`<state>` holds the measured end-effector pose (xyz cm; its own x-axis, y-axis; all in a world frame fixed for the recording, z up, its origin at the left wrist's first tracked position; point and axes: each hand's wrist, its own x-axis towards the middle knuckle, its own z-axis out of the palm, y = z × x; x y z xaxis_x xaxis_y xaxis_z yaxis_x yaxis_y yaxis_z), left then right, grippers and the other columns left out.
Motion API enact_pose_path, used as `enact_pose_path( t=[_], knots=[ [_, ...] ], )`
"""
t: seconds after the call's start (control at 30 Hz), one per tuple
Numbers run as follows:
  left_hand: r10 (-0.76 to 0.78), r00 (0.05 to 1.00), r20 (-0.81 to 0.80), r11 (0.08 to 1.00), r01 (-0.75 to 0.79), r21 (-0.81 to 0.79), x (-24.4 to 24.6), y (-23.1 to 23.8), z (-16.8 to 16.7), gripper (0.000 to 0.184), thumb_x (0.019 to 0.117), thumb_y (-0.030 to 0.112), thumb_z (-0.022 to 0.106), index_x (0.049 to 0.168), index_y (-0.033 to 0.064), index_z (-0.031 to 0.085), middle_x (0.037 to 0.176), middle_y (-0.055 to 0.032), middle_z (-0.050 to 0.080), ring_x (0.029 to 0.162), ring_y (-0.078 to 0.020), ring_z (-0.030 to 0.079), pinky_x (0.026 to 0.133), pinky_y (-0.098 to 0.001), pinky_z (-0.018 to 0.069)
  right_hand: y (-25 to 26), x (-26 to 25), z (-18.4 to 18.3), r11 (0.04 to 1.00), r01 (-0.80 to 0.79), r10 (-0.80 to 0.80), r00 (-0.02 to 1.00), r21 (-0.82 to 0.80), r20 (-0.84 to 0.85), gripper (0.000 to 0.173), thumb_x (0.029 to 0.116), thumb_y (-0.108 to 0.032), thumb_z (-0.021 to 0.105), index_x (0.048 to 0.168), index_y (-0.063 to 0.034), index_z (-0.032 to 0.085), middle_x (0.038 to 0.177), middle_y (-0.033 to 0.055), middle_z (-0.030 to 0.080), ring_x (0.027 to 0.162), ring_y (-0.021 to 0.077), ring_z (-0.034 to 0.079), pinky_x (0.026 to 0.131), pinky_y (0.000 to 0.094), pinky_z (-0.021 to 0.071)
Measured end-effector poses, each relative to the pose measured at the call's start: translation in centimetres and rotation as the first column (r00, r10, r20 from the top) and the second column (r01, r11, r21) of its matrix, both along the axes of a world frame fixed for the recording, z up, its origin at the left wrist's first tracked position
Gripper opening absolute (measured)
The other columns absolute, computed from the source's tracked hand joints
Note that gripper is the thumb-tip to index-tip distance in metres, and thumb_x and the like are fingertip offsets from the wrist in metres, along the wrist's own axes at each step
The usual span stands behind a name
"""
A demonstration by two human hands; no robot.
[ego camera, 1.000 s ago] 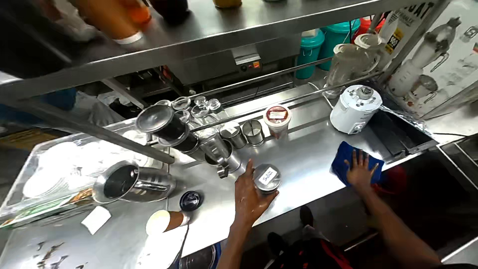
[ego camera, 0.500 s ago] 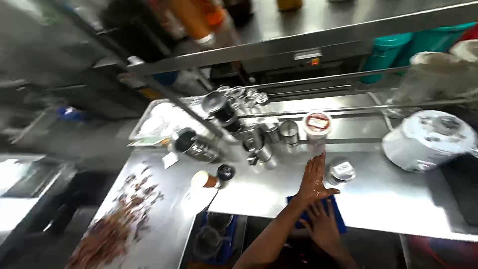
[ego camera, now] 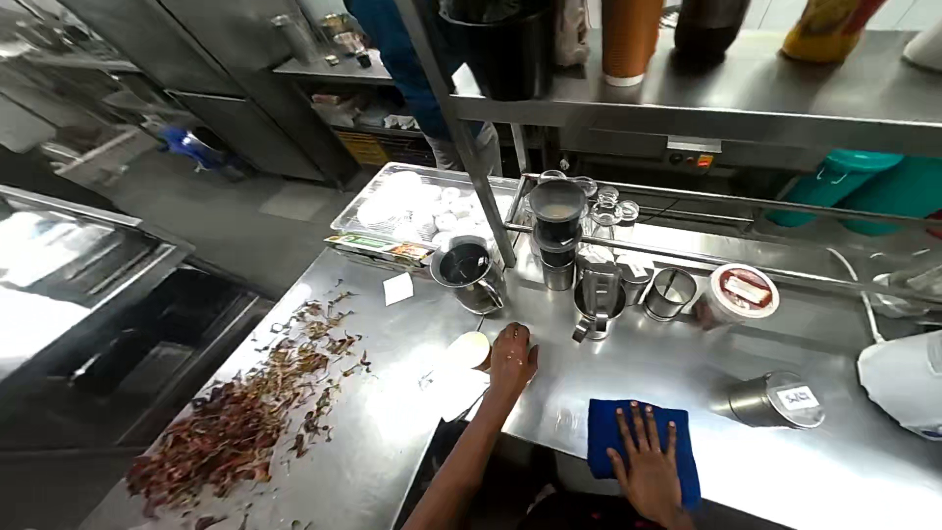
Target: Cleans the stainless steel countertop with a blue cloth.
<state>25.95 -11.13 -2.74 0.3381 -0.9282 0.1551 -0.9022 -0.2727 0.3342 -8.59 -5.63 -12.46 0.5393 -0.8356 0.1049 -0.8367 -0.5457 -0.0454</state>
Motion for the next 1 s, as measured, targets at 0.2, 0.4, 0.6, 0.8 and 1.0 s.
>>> enact_pose_path(
  t=[0.2,0.4,0.6,0.8,1.0],
  knots=[
    [0.201,0.969,-0.145,0.951,-0.157,0.266,-0.2,-1.3,-1.9,0.1,0.0728,0.012,0.085,0.159,0.016,0.034,0.153,-0.0314,0.037,0.134,-0.055,0.042,0.099,-0.0718,0.0439,-0.5,7.8,0.2,0.99,-0.117,0.12,0.992,0.073,-0.041,0.072,0.102,-0.063,0.029,0.165,-0.0282,0.024,0.173,0.0044,0.017,0.159,0.0303,0.013,0.126,0.0639,0.0094],
    [-0.13,0.952,-0.278,0.988,0.146,0.04,-2.5,10.2,3.0,0.079,0.0898,0.042,0.071,0.159,0.0238,0.037,0.158,-0.0141,0.043,0.143,-0.035,0.043,0.111,-0.0524,0.045,-5.9,17.9,1.6,0.995,-0.072,0.074,0.997,0.07,-0.025,0.06,0.1086,-0.043,0.023,0.163,-0.0198,0.033,0.17,0.0078,0.026,0.157,0.0306,0.02,0.127,0.0594,0.0144],
    [-0.005,0.904,-0.427,0.996,0.044,0.081,-1.7,22.6,1.9,0.088,0.0828,0.046,0.078,0.158,0.0184,0.041,0.158,-0.0116,0.044,0.139,-0.031,0.049,0.109,-0.0465,0.0483,-15.7,30.2,1.6,0.991,-0.067,0.044,0.978,0.111,0.203,0.063,0.1008,-0.017,0.044,0.162,-0.0282,0.034,0.169,0.0102,0.026,0.157,0.0338,0.022,0.125,0.0604,0.0181],
    [0.129,0.934,-0.334,0.987,-0.089,0.133,2.5,23.2,0.2,0.087,0.0827,0.049,0.074,0.156,0.0137,0.044,0.156,-0.0148,0.046,0.13,-0.0372,0.055,0.101,-0.0514,0.0511,-16.4,31.0,2.2,0.965,-0.235,0.215,0.964,0.117,0.159,0.056,0.0997,-0.016,0.048,0.151,-0.0369,0.051,0.169,0.0052,0.029,0.158,0.0341,0.017,0.123,0.0681,0.0107],
    [0.043,0.903,-0.428,0.999,-0.032,0.033,5.0,23.8,1.6,0.09,0.0827,0.056,0.075,0.157,0.0174,0.041,0.158,-0.0125,0.044,0.142,-0.0295,0.046,0.114,-0.0462,0.0438,-1.6,11.5,2.0,0.896,-0.412,0.417,0.909,0.166,0.006,0.056,0.1051,-0.034,0.038,0.159,-0.0472,0.032,0.171,-0.0089,0.022,0.159,0.0218,0.014,0.125,0.0663,0.0145]
  ],
)
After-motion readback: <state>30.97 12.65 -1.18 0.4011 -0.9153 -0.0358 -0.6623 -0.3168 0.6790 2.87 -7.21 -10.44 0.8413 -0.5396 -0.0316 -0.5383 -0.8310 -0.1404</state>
